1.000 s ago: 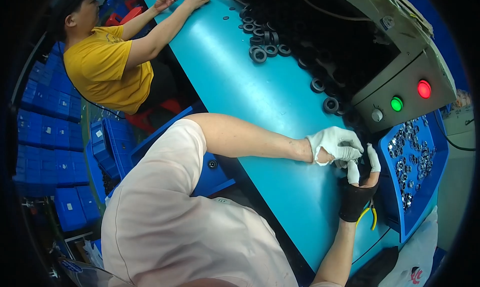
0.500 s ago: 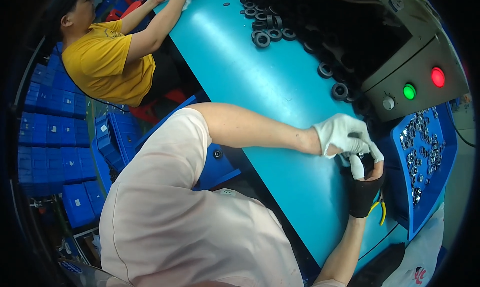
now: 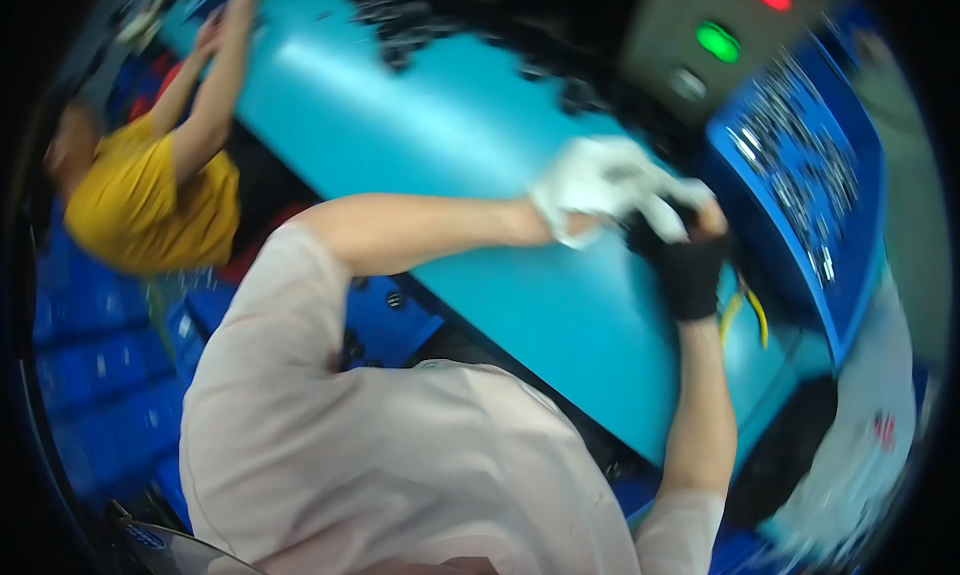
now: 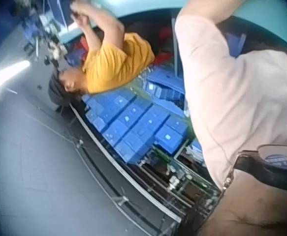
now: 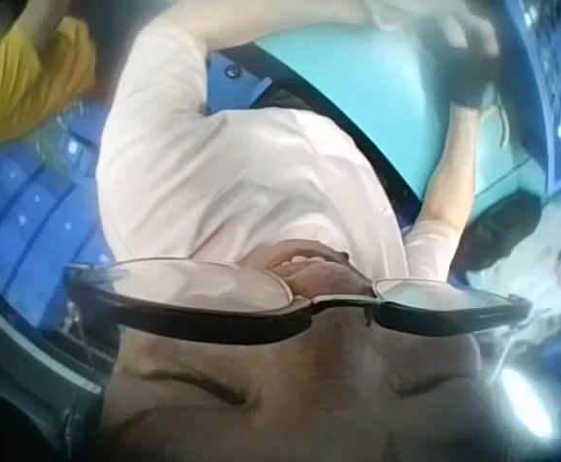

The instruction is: Manually assembling small metal components into rubber rings at a factory workstation.

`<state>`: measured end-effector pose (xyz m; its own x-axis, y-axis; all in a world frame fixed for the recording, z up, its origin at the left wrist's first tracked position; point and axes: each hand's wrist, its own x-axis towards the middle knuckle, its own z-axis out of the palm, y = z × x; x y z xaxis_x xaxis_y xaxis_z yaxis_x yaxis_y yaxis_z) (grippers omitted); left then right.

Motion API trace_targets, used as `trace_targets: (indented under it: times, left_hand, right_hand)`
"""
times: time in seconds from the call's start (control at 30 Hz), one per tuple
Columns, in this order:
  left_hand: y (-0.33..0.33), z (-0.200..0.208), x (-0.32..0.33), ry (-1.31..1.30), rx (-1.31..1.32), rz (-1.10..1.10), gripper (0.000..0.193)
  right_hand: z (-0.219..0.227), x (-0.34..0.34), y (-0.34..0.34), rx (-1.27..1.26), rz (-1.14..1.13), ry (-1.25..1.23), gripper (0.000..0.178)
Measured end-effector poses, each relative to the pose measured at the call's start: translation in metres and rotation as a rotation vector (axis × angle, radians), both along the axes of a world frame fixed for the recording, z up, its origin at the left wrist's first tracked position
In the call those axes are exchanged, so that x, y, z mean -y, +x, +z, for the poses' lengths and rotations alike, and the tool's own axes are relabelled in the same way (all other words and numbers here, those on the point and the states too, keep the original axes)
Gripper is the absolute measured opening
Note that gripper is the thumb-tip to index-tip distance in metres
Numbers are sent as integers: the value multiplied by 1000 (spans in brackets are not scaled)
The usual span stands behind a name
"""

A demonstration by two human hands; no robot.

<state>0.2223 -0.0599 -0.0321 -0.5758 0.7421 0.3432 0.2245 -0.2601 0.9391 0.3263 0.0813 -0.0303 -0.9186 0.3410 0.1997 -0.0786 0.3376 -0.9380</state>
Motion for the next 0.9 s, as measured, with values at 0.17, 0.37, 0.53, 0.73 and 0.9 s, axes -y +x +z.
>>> trace_targets:
  times: [0.17, 0.37, 0.53, 0.73, 0.9]
  left_hand:
    - [-11, -1, -1, -186, 347, -44, 26]
    - [-1, 3, -11, -219, 289, -85, 30]
    - [11, 2, -3, -189, 251, -22, 25]
    - [-4, 3, 1, -199, 360, -52, 26]
    - [-7, 6, -9, -202, 369, -130, 38]
  right_hand:
    - [8, 8, -11, 113, -3, -275, 22]
    - [-5, -4, 6, 38, -37, -205, 26]
    - [-1, 5, 2, -182, -109, 217, 14]
    - [1, 6, -6, -94, -26, 87, 22]
    - [11, 1, 4, -64, 60, -64, 26]
